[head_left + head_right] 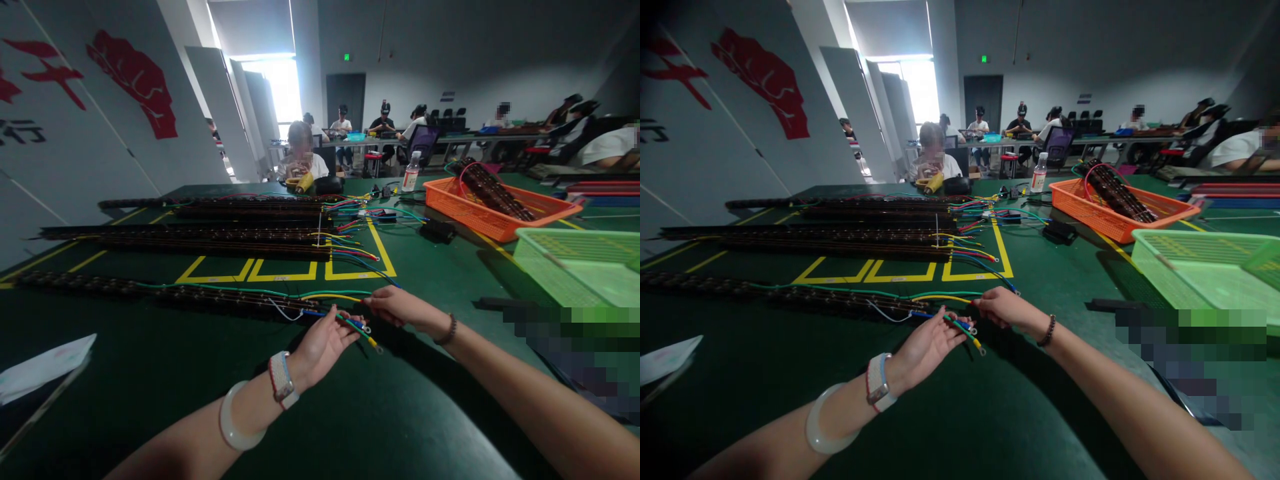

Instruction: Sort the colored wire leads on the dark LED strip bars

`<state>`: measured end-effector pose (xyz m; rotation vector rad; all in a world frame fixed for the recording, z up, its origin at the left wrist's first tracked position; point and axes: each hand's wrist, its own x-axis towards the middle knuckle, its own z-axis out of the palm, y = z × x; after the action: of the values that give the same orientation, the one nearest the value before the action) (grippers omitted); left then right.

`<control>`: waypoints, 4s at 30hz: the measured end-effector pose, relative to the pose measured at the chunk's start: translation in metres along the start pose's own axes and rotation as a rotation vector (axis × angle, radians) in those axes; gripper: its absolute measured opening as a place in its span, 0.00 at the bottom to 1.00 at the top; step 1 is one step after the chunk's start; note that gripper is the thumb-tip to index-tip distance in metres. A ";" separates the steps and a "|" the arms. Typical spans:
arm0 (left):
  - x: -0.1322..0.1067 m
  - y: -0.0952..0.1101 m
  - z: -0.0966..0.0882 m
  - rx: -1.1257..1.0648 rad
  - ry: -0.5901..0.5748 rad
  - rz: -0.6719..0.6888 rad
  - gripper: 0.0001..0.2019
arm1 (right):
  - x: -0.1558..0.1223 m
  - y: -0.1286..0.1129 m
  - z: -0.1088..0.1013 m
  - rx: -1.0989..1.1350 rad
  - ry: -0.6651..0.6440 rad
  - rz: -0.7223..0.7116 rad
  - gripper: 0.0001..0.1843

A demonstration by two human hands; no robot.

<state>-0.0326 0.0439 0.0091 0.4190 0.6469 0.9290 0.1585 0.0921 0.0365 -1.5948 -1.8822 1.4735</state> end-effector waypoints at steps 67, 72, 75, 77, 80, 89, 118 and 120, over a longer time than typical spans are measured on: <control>-0.008 0.000 0.006 0.126 0.087 0.021 0.13 | -0.027 -0.012 0.032 -1.138 0.271 -0.044 0.24; -0.006 0.000 0.004 0.117 0.068 0.025 0.12 | -0.036 -0.022 0.027 -1.142 0.350 -0.078 0.26; -0.005 0.000 0.001 0.045 0.080 0.014 0.11 | -0.053 -0.039 0.027 -1.099 0.465 -0.242 0.27; -0.003 -0.001 -0.003 0.015 0.068 -0.015 0.12 | -0.065 -0.048 0.032 -1.077 0.460 -0.380 0.26; -0.002 -0.002 -0.005 0.028 0.042 -0.039 0.15 | -0.074 -0.050 0.047 -1.101 0.396 -0.460 0.22; -0.004 0.001 0.002 0.026 0.059 -0.022 0.14 | -0.064 -0.038 0.061 -1.082 0.297 -0.361 0.18; -0.011 -0.007 0.001 0.677 -0.328 -0.015 0.27 | -0.038 -0.015 0.059 -1.132 0.123 -0.249 0.12; -0.011 -0.007 0.002 0.680 -0.333 -0.018 0.28 | -0.038 -0.016 0.055 -1.124 0.139 -0.249 0.13</control>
<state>-0.0325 0.0307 0.0102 1.1449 0.6455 0.5800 0.1227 0.0333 0.0390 -1.6152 -2.8737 0.0940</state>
